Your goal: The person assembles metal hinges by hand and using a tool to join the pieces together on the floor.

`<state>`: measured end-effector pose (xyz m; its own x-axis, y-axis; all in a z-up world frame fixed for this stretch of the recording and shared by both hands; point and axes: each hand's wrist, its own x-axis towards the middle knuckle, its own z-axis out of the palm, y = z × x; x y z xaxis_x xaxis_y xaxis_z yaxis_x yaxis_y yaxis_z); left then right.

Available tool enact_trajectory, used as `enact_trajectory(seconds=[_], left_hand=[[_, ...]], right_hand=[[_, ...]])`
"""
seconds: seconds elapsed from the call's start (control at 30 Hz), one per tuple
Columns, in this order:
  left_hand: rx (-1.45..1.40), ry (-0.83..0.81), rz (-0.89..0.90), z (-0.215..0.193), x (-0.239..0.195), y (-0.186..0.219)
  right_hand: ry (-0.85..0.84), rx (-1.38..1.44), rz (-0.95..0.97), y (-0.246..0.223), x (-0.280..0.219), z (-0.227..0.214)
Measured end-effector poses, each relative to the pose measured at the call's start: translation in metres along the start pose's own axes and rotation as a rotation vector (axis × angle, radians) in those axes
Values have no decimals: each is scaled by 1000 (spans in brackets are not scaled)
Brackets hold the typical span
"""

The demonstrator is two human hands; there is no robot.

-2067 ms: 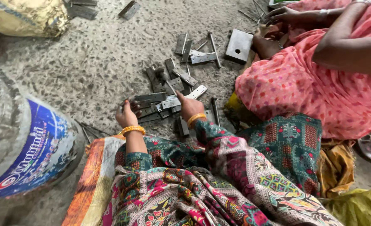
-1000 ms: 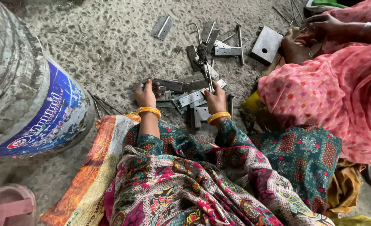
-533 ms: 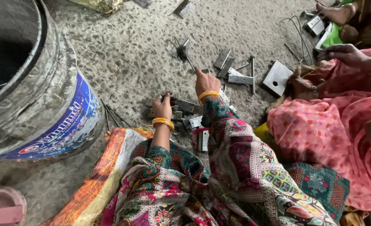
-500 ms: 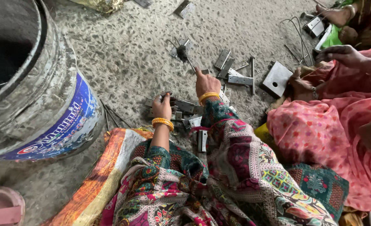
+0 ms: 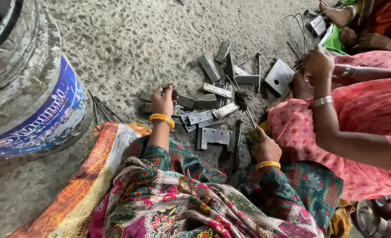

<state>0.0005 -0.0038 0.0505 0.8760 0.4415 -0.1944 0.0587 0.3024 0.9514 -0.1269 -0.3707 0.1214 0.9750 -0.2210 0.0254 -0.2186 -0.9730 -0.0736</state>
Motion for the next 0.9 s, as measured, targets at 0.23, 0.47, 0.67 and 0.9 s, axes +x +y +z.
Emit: enact_trajectory(seconds=[0.23, 0.47, 0.67, 0.9], left_hand=[[1, -21, 11, -5, 4, -14], [0, 81, -14, -11, 9, -6], [69, 86, -58, -17, 25, -36], [317, -254, -2, -5, 61, -115]], right_hand=[[145, 413, 44, -37, -22, 13], [-87, 947, -19, -149, 38, 53], [39, 1436, -234, -249, 94, 132], [-177, 1403, -285, -242, 102, 180]])
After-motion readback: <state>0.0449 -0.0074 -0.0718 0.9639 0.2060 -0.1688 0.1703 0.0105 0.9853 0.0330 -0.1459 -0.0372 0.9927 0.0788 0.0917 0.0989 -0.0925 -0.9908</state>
